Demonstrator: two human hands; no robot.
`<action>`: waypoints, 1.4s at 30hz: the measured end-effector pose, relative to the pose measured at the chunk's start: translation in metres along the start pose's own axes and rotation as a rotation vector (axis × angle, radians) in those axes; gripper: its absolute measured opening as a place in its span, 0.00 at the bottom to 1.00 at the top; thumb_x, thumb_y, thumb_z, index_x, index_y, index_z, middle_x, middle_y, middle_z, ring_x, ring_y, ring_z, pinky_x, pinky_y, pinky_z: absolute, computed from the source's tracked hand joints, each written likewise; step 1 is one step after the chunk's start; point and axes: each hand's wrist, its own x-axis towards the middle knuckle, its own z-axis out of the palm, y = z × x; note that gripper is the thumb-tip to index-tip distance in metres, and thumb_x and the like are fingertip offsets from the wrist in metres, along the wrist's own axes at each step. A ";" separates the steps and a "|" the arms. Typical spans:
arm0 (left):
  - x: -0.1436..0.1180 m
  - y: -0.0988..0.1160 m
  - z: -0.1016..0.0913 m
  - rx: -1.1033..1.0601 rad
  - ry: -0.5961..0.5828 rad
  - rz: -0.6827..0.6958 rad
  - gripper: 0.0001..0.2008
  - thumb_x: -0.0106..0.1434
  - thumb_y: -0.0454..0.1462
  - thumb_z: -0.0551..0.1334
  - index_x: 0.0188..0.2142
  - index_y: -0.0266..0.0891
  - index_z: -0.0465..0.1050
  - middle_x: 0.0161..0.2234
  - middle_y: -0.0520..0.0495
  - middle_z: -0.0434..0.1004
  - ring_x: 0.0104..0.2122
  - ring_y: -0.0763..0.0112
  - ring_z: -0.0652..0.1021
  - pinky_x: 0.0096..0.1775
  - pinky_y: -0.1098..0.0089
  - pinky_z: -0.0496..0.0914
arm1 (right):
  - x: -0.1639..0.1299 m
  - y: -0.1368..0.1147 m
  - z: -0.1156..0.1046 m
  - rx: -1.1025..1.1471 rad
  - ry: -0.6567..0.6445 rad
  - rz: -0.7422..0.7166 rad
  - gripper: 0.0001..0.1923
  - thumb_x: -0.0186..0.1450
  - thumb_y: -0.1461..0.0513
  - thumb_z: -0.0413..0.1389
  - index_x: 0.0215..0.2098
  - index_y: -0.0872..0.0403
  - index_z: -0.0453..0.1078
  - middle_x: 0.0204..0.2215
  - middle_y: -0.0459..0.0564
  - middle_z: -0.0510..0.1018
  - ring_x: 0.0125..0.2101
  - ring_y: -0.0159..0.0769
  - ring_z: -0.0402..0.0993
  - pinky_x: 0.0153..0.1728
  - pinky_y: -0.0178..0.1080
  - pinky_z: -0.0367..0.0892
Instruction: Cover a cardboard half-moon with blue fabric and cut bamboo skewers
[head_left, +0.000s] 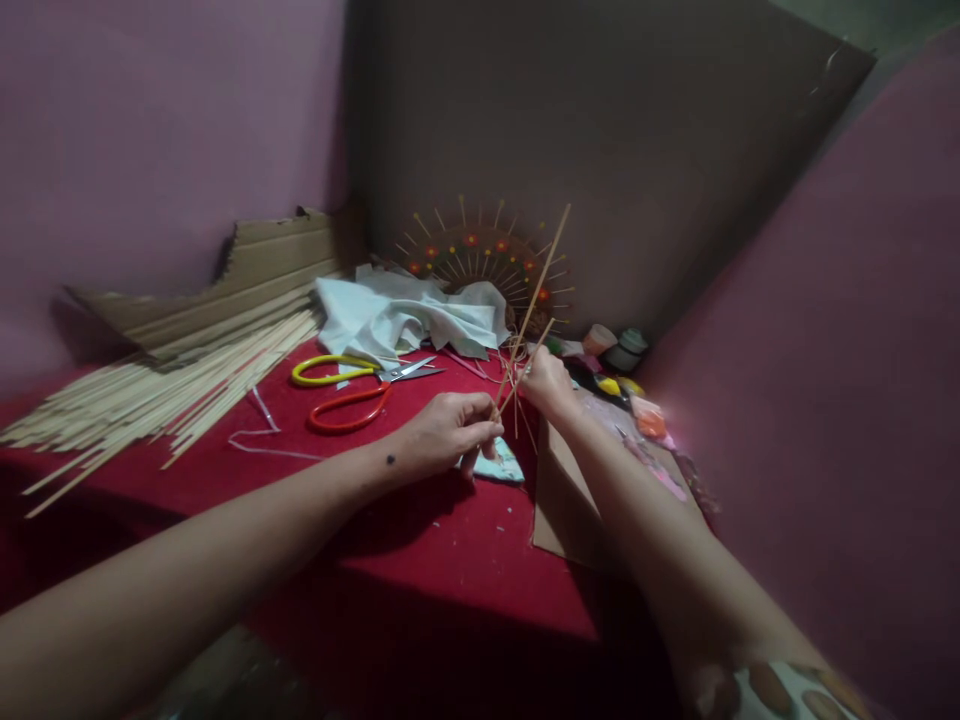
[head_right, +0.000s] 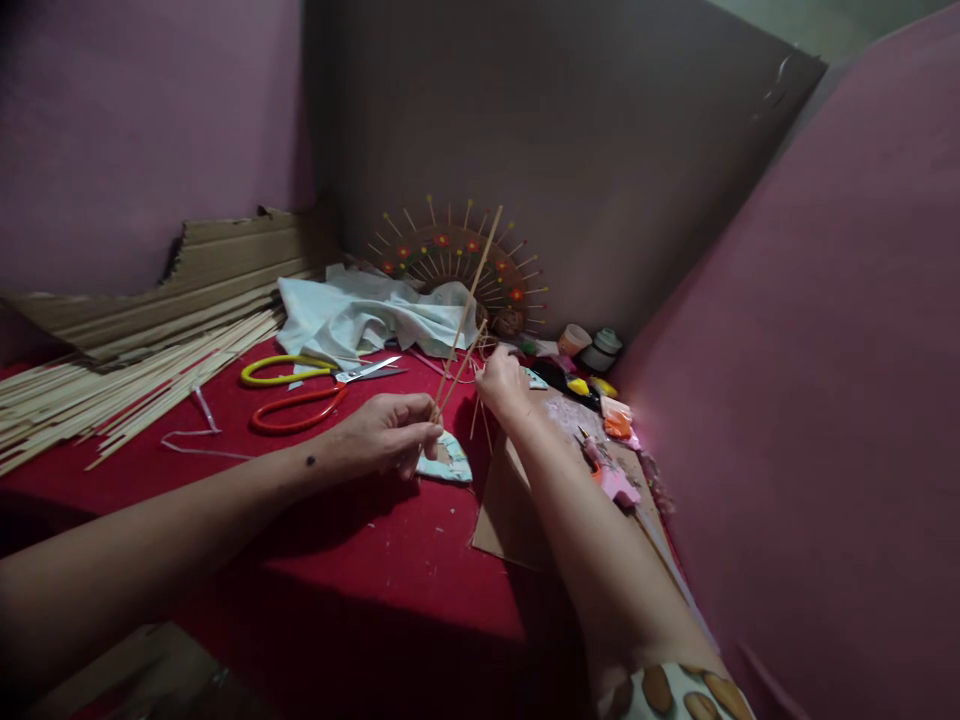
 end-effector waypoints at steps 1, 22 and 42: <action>0.000 0.001 0.000 -0.004 -0.002 0.004 0.08 0.63 0.34 0.56 0.27 0.36 0.66 0.21 0.52 0.73 0.14 0.80 0.70 0.17 0.78 0.59 | -0.001 0.002 -0.002 0.031 0.047 -0.002 0.19 0.63 0.64 0.47 0.51 0.64 0.66 0.46 0.70 0.74 0.45 0.49 0.72 0.42 0.42 0.64; -0.008 -0.002 0.012 0.146 -0.092 0.198 0.04 0.57 0.34 0.62 0.30 0.35 0.75 0.24 0.52 0.75 0.25 0.76 0.74 0.29 0.75 0.68 | -0.109 -0.003 -0.031 0.900 0.321 -0.632 0.05 0.63 0.67 0.56 0.33 0.55 0.73 0.26 0.44 0.72 0.28 0.28 0.67 0.31 0.35 0.64; -0.007 -0.006 0.010 0.520 -0.135 0.387 0.08 0.64 0.36 0.56 0.38 0.36 0.72 0.29 0.50 0.72 0.29 0.73 0.71 0.33 0.73 0.66 | -0.105 0.012 -0.016 1.378 0.133 -0.403 0.04 0.61 0.63 0.59 0.35 0.54 0.74 0.16 0.40 0.71 0.15 0.26 0.68 0.17 0.30 0.65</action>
